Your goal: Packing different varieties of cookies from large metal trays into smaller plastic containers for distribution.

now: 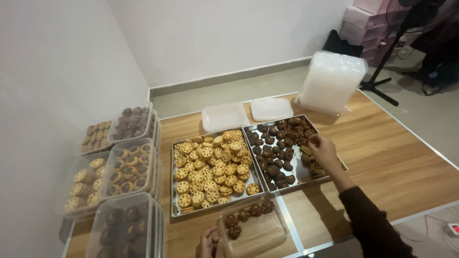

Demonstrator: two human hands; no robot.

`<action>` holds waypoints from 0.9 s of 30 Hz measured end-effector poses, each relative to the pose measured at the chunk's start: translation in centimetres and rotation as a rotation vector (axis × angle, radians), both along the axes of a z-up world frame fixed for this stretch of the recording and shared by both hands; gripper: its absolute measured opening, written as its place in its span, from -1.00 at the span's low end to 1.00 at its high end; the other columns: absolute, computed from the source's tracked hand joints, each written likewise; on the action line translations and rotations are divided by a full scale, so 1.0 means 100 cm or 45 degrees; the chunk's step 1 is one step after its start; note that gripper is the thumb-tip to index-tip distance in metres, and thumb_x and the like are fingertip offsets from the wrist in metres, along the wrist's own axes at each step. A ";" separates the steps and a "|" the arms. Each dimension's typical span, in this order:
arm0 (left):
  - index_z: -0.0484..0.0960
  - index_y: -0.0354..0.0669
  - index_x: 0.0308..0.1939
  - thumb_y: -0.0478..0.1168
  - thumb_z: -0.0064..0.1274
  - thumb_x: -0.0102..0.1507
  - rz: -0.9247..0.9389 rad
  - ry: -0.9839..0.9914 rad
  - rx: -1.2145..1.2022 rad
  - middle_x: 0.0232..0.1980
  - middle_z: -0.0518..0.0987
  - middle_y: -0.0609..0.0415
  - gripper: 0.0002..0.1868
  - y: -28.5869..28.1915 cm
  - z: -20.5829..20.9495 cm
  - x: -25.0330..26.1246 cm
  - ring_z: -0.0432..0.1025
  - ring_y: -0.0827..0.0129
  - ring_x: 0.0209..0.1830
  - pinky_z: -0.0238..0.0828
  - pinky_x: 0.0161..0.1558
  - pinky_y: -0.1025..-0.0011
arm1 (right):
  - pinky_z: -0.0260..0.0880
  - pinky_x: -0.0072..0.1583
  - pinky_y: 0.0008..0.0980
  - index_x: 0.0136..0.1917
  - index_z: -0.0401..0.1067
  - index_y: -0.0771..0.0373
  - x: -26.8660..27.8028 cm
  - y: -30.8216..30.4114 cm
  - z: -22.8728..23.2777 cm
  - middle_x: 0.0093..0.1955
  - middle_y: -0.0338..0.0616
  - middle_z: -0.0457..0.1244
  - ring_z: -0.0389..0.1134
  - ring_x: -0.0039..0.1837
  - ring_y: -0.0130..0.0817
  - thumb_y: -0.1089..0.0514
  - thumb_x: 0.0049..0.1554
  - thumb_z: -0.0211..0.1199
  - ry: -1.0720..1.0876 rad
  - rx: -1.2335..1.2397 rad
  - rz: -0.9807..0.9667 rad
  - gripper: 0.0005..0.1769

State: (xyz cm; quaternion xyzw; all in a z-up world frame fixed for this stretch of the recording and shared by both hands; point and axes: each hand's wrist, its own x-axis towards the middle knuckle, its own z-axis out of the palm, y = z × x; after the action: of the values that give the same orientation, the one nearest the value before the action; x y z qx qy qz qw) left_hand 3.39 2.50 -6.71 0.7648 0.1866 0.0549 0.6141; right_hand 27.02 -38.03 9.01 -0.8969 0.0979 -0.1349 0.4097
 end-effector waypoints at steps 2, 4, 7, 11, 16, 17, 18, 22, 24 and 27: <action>0.66 -0.02 0.17 -0.04 0.18 0.19 0.026 0.057 -0.024 -0.52 0.64 0.21 -0.53 -0.004 0.015 0.000 0.50 0.53 -0.60 0.35 -0.46 0.60 | 0.45 0.21 -0.21 0.14 0.52 0.31 0.033 -0.005 -0.018 0.13 0.01 0.41 0.42 0.15 -0.15 0.32 0.17 0.25 -0.001 -0.134 0.022 -0.75; 0.68 -0.04 0.17 -0.08 0.20 0.19 0.058 0.116 -0.049 -0.55 0.59 0.19 -0.55 -0.004 0.002 0.004 0.44 0.51 -0.63 0.32 -0.48 0.59 | 0.42 0.24 -0.16 0.16 0.52 0.32 0.062 -0.010 -0.035 0.14 0.02 0.40 0.41 0.18 -0.11 0.36 0.14 0.25 -0.002 -0.268 0.049 -0.71; 0.64 -0.13 0.18 -0.12 0.21 0.17 0.045 -0.056 -0.224 -0.53 0.64 0.12 -0.51 0.000 -0.038 0.010 0.50 0.48 -0.60 0.34 -0.50 0.58 | 0.36 0.08 -0.02 -0.05 0.51 0.32 0.086 -0.012 -0.052 0.03 0.11 0.38 0.36 0.09 0.06 0.34 0.11 0.14 -0.150 -0.477 0.134 -0.84; 0.61 -0.14 0.20 -0.13 0.21 0.16 0.029 -0.176 -0.372 -0.58 0.55 0.09 -0.48 -0.001 -0.092 0.022 0.43 0.46 -0.66 0.27 -0.53 0.57 | 0.39 0.12 0.00 0.14 0.53 0.25 0.084 0.003 -0.045 0.09 0.03 0.36 0.33 0.15 0.04 0.17 0.19 0.24 -0.121 -0.706 0.169 -0.74; 0.70 -0.13 -0.33 0.00 0.43 0.11 0.863 0.167 -0.274 -0.73 0.24 0.10 -0.68 -0.059 0.034 0.020 0.11 0.47 -0.72 0.11 -0.49 0.51 | 0.37 0.11 -0.01 0.05 0.52 0.22 0.092 0.007 -0.055 0.09 -0.03 0.31 0.27 0.20 0.00 0.14 0.16 0.31 -0.030 -0.726 0.071 -0.80; 0.71 -0.18 -0.19 -0.18 0.24 0.15 0.667 0.128 -0.329 -0.69 0.27 0.08 -0.79 -0.048 0.003 0.021 0.14 0.42 -0.69 0.13 -0.46 0.51 | 0.39 0.16 -0.01 0.04 0.53 0.25 0.088 0.013 -0.047 0.13 0.02 0.29 0.27 0.24 -0.01 0.15 0.18 0.30 0.077 -0.628 0.048 -0.82; 0.72 -0.23 -0.06 -0.36 0.05 0.19 0.472 0.091 -0.382 -0.65 0.31 0.05 -0.73 -0.038 -0.028 0.020 0.18 0.37 -0.67 0.15 -0.43 0.51 | 0.40 0.22 -0.02 0.04 0.53 0.28 0.082 0.018 -0.039 0.17 0.07 0.28 0.27 0.27 -0.01 0.17 0.20 0.29 0.185 -0.529 0.026 -0.83; 0.70 -0.20 0.06 -0.22 0.19 0.15 0.303 0.038 -0.406 -0.65 0.43 0.03 -0.61 -0.020 -0.077 0.024 0.28 0.38 -0.68 0.23 -0.43 0.51 | 0.44 0.09 -0.07 0.04 0.51 0.32 0.067 0.020 -0.024 0.10 0.08 0.30 0.35 0.13 -0.05 0.24 0.23 0.23 0.208 -0.470 0.010 -0.86; 0.66 -0.20 0.14 -0.30 0.16 0.19 0.260 -0.050 -0.531 -0.60 0.38 0.07 -0.58 -0.018 -0.092 0.023 0.30 0.37 -0.62 0.19 -0.35 0.53 | 0.43 0.18 -0.04 0.10 0.55 0.28 0.064 0.015 -0.019 0.19 0.02 0.37 0.39 0.20 -0.07 0.26 0.19 0.28 0.200 -0.306 0.006 -0.81; 0.67 -0.18 0.13 -0.32 0.15 0.17 0.262 -0.124 -0.570 -0.60 0.39 0.08 -0.59 -0.020 -0.099 0.021 0.25 0.40 -0.63 0.13 -0.37 0.56 | 0.41 0.14 -0.12 0.08 0.55 0.30 0.069 -0.007 -0.033 0.08 0.03 0.43 0.43 0.12 -0.08 0.20 0.17 0.32 0.100 -0.186 -0.028 -0.78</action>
State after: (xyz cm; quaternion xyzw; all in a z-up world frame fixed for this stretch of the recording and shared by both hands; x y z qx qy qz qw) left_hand 5.44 0.51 -16.61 0.5832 0.2411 0.1112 0.7677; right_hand 33.89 -38.70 5.68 -0.9278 0.1136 -0.1110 0.3376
